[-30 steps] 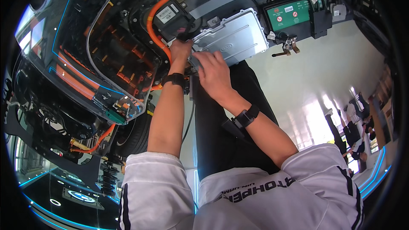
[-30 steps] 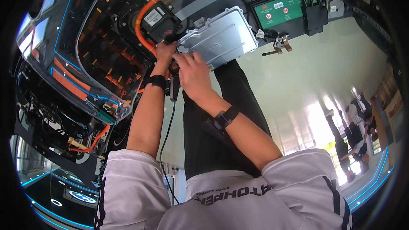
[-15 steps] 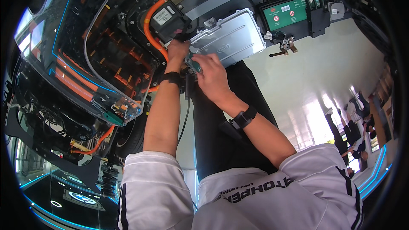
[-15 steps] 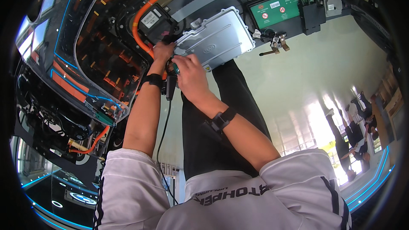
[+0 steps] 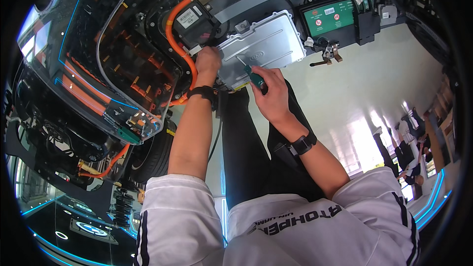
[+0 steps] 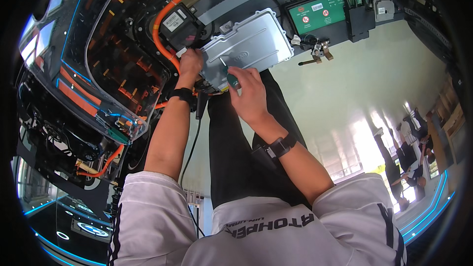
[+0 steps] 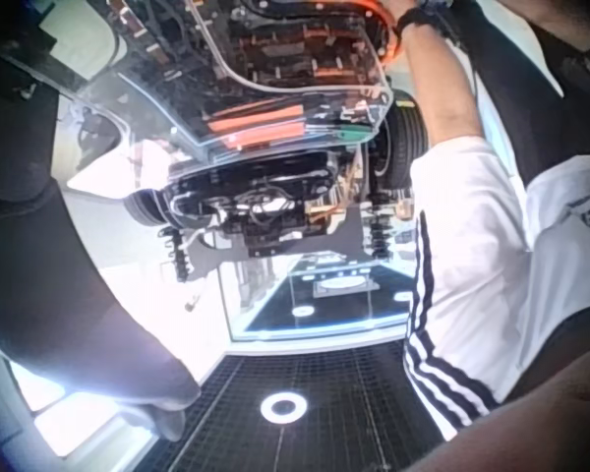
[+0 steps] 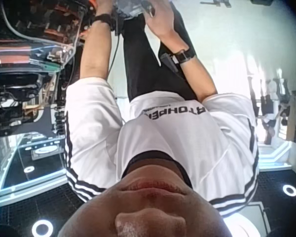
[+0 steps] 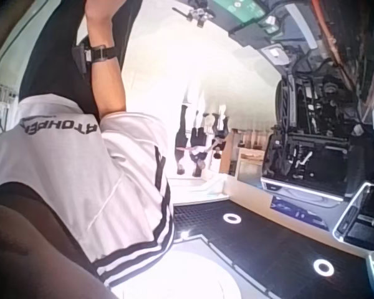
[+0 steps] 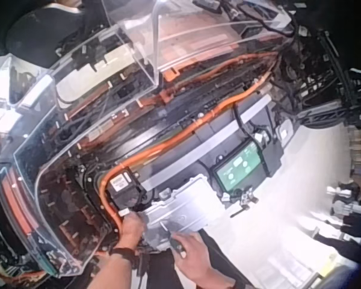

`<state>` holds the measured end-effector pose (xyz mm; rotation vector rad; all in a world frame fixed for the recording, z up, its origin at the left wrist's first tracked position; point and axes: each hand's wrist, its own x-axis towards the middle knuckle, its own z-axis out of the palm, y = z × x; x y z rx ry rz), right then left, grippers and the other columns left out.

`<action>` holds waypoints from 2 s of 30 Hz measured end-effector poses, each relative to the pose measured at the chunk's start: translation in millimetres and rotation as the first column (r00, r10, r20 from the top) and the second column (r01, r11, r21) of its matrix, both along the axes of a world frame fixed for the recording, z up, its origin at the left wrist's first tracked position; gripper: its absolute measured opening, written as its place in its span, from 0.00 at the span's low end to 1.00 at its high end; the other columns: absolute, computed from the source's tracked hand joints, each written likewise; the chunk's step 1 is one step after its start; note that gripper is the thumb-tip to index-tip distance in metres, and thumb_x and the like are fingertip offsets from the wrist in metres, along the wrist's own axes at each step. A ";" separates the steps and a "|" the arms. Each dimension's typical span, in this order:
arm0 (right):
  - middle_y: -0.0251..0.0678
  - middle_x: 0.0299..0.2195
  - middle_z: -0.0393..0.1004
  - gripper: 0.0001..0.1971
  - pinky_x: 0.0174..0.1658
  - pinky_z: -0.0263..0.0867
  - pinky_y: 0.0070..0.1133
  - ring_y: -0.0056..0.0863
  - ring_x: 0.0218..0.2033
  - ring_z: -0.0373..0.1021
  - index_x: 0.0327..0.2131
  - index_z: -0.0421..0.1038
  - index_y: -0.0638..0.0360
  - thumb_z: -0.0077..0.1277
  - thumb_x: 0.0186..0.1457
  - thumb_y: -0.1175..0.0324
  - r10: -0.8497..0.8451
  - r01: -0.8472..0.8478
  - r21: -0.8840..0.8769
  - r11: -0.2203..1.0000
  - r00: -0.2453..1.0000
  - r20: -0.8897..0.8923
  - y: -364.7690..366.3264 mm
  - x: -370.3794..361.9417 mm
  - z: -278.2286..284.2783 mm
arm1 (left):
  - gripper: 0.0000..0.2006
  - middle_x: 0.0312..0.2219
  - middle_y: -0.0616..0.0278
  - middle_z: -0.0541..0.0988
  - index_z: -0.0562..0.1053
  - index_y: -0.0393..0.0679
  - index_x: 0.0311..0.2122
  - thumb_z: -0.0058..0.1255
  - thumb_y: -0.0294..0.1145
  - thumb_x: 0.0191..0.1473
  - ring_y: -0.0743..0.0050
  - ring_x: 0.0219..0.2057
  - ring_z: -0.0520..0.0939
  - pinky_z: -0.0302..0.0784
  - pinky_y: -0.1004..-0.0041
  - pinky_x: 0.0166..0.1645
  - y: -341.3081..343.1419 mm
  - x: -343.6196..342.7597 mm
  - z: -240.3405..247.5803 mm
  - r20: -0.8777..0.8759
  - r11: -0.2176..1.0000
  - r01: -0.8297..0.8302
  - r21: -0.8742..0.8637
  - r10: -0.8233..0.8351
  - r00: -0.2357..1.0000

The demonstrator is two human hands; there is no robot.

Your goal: The person uses a screwdriver to tighten screws on a silver metal casing located within the open engine bay of a vehicle. The person repeatedly adjusts the casing and secures it to the chassis using the tool.

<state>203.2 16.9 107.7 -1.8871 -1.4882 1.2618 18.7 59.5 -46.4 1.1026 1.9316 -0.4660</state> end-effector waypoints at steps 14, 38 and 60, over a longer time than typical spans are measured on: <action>0.38 0.40 0.77 0.19 0.40 0.70 0.28 0.37 0.38 0.70 0.43 0.73 0.62 0.59 0.44 0.80 -0.021 0.019 -0.090 0.996 1.000 -0.020 -5.9 -7.0 -0.3 | 0.18 0.37 0.40 0.81 0.76 0.35 0.37 0.42 0.41 0.58 0.41 0.41 0.82 0.77 0.54 0.47 -2.2 13.5 12.8 -0.097 0.996 0.055 0.071 -0.048 0.994; 0.39 0.39 0.77 0.18 0.41 0.69 0.27 0.37 0.37 0.69 0.43 0.73 0.63 0.58 0.45 0.79 -0.044 0.044 -0.127 0.991 0.999 -0.002 -18.1 -8.6 -1.1 | 0.18 0.35 0.38 0.81 0.74 0.34 0.38 0.41 0.41 0.59 0.38 0.40 0.82 0.77 0.52 0.47 -11.2 12.0 10.1 -0.055 0.990 0.043 0.138 -0.036 0.998; 0.41 0.33 0.72 0.17 0.38 0.69 0.28 0.36 0.31 0.71 0.43 0.75 0.58 0.61 0.47 0.73 -0.083 0.097 -0.193 0.976 0.993 0.078 -32.4 -5.6 -10.4 | 0.13 0.23 0.41 0.77 0.72 0.36 0.30 0.43 0.35 0.62 0.35 0.30 0.78 0.71 0.52 0.35 -24.4 29.0 145.5 0.240 0.861 -0.270 0.431 0.179 0.954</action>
